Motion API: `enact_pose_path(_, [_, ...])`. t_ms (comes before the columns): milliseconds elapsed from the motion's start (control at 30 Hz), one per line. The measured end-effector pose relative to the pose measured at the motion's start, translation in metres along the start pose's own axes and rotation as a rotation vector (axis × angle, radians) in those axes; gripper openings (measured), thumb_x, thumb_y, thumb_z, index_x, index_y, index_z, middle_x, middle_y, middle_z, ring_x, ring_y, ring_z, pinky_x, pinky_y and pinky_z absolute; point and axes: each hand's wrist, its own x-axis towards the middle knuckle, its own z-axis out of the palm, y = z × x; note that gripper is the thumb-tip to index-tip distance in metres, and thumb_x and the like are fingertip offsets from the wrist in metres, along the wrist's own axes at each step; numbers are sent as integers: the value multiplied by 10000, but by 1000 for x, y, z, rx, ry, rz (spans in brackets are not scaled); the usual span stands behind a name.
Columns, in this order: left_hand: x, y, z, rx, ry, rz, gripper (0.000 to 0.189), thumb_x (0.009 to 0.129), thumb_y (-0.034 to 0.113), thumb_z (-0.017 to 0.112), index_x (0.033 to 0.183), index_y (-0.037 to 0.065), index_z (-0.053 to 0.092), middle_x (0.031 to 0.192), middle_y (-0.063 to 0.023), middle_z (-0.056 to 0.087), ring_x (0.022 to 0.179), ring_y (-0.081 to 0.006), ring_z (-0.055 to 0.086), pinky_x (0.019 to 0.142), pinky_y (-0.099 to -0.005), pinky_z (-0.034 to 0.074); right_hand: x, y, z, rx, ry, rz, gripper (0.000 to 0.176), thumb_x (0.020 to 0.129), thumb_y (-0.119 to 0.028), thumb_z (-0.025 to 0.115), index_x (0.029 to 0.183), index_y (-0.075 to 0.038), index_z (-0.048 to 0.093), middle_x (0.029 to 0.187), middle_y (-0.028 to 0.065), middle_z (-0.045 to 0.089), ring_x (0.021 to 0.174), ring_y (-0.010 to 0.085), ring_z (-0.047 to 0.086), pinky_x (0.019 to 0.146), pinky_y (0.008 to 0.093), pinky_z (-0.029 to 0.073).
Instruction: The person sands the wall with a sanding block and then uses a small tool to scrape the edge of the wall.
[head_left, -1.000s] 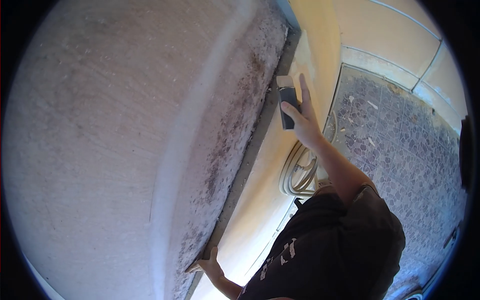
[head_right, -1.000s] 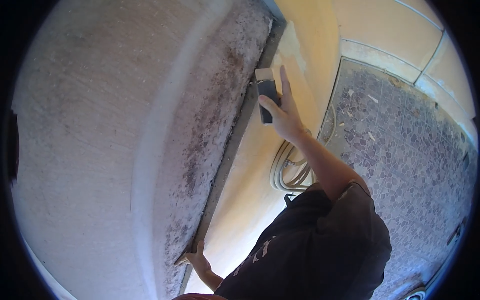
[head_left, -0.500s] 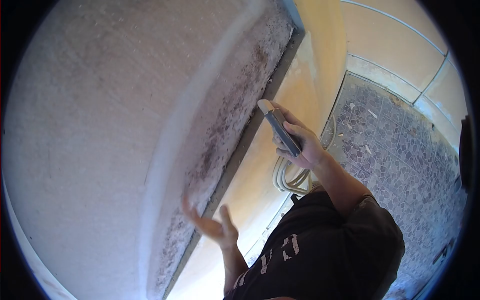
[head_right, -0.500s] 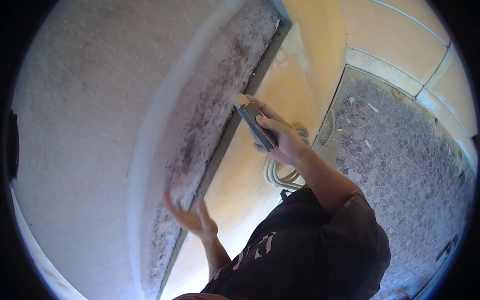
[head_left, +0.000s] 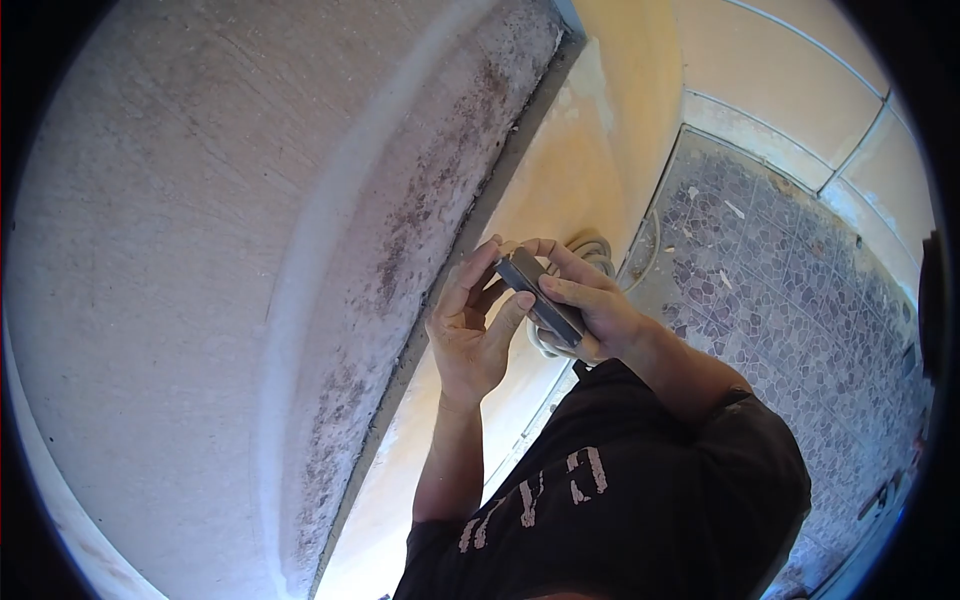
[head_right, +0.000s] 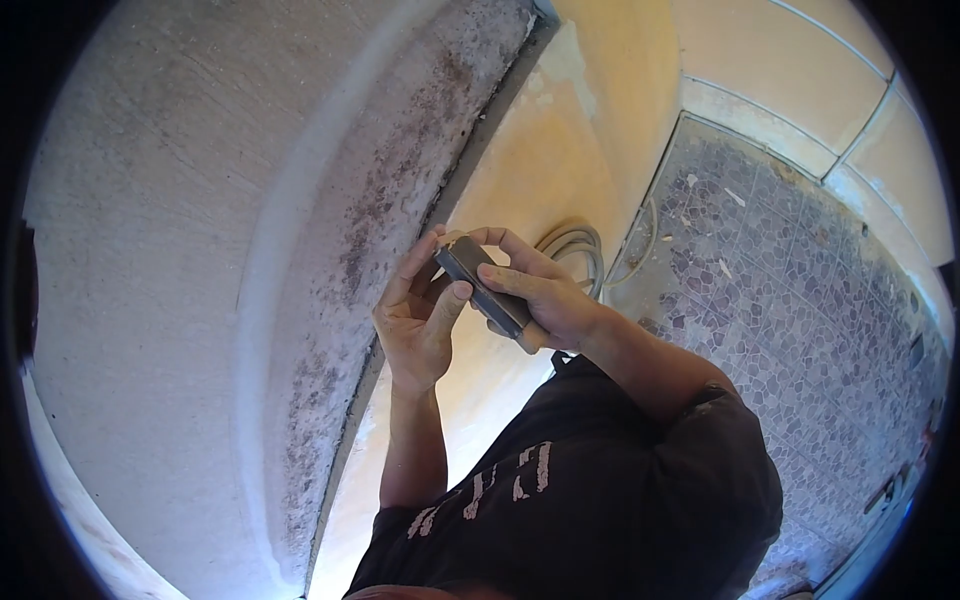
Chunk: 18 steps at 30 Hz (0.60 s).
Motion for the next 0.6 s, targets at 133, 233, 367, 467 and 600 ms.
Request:
enact_pose_path(133, [-6, -2, -5, -15, 70, -32, 543, 885, -16, 764, 1387, -35, 560, 1443, -186, 551, 1290, -292, 591, 1080, -415, 513, 2, 3, 9, 34, 27, 30, 406, 1057, -233, 580, 1429, -153, 440, 977, 43, 637, 722, 66, 603, 599, 215, 517])
enact_pose_path(233, [-14, -9, -19, 79, 107, -1, 556, 907, 2, 738, 1418, -44, 525, 1442, -204, 558, 1315, -312, 573, 1106, -451, 481, 6, 10, 13, 40, 113, 76, 388, 1050, -202, 584, 1418, -146, 476, 994, 44, 643, 754, 73, 606, 623, 231, 524])
enact_pose_path(367, [-38, -3, -55, 515, 330, 209, 585, 907, 106, 758, 1427, -34, 531, 1450, -219, 561, 1361, -335, 529, 1121, -481, 454, 38, 12, -30, -149, 552, -195, 396, 1022, -168, 607, 1398, -95, 509, 1016, 44, 651, 798, 102, 623, 664, 258, 538])
enact_pose_path(467, [-85, 2, -100, 872, 412, 156, 680, 872, 181, 779, 1441, -69, 502, 1392, -248, 601, 1346, -373, 538, 1128, -503, 419, 67, -17, -96, -160, 829, -358, 421, 985, -162, 654, 1373, -53, 531, 1030, 60, 657, 828, 131, 641, 704, 288, 553])
enact_pose_path(600, [-149, 0, -134, 1103, 374, -70, 627, 879, 149, 766, 1436, -22, 534, 1357, -241, 620, 1360, -377, 518, 1122, -548, 412, 121, -58, -134, -244, 979, -741, 487, 954, -147, 666, 1387, 2, 501, 1079, 124, 667, 891, 168, 672, 738, 323, 564])
